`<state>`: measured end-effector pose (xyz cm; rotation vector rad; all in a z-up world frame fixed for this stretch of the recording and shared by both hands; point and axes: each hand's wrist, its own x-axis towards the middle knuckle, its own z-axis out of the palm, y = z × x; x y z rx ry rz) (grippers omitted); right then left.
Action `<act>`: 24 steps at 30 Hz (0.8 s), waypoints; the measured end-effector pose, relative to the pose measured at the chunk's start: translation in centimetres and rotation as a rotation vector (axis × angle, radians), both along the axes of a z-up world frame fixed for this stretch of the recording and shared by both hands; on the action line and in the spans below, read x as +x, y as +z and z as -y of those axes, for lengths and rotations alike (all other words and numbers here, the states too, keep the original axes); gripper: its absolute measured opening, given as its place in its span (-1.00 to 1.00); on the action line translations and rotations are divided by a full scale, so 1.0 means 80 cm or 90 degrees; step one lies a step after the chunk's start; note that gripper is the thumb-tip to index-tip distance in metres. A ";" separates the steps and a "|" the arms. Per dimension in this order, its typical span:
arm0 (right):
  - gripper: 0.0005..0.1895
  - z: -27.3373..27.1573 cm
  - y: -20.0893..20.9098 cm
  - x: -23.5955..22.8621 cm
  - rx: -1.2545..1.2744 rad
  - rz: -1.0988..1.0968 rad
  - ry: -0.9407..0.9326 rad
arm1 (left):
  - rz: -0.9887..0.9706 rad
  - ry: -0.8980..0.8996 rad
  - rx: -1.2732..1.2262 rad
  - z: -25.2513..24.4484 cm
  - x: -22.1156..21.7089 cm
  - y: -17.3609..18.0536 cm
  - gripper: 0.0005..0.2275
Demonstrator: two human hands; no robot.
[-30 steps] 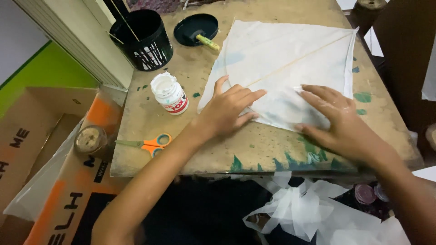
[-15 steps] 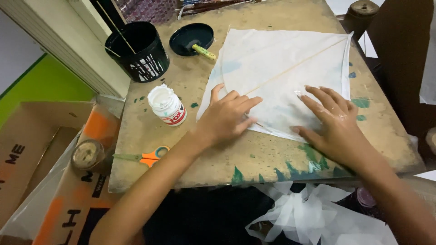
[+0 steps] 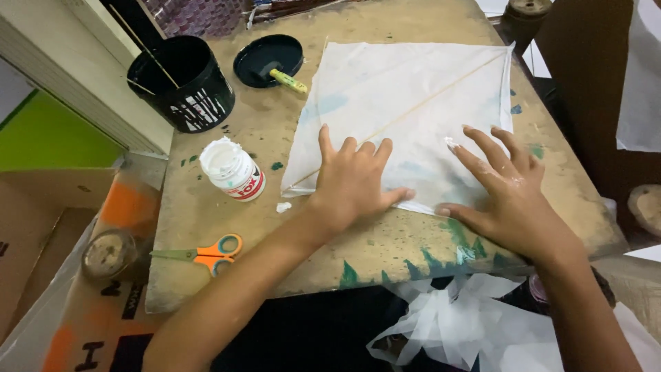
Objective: Applying glue to the edges of kite paper and folding it over the frame to secure it.
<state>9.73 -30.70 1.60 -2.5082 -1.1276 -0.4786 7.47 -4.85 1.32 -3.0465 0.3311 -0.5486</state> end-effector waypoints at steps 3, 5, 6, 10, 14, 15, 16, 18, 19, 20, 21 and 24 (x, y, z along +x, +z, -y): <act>-0.01 0.004 -0.001 0.003 -0.002 -0.076 -0.033 | -0.037 0.008 -0.008 -0.002 0.001 -0.004 -0.18; -0.07 0.005 -0.002 0.003 0.036 -0.070 -0.041 | 0.084 0.005 0.015 -0.004 -0.001 -0.012 -0.18; -0.07 0.004 -0.001 0.003 0.035 -0.070 -0.039 | 0.084 0.007 0.014 -0.006 -0.002 -0.008 -0.18; -0.17 0.002 0.002 0.002 0.044 -0.027 0.018 | 0.104 -0.045 -0.024 -0.025 0.001 -0.003 -0.43; -0.07 -0.003 0.001 0.002 0.007 -0.028 0.111 | 0.123 -0.076 -0.090 -0.060 -0.004 0.009 -0.62; -0.07 -0.004 0.007 -0.002 0.006 -0.028 0.115 | 0.122 -0.072 -0.090 -0.069 -0.008 0.012 -0.62; -0.10 -0.007 0.013 -0.005 -0.002 -0.101 0.042 | 0.076 -0.072 -0.123 -0.080 -0.012 0.016 -0.63; -0.13 -0.008 0.015 -0.006 -0.011 -0.173 -0.026 | 0.032 -0.067 -0.156 -0.099 -0.021 0.020 -0.63; -0.19 -0.007 0.009 -0.004 0.010 -0.120 -0.011 | 0.019 -0.080 -0.191 -0.108 -0.025 0.020 -0.66; -0.24 -0.005 0.004 -0.003 0.032 -0.067 0.002 | 0.006 -0.094 -0.226 -0.115 -0.029 0.020 -0.69; -0.24 -0.005 -0.001 0.001 0.031 -0.066 0.006 | 0.007 -0.091 -0.226 -0.123 -0.033 0.020 -0.69; -0.38 -0.004 -0.008 0.006 0.032 0.043 -0.016 | -0.066 -0.134 -0.231 -0.139 -0.040 0.017 -0.68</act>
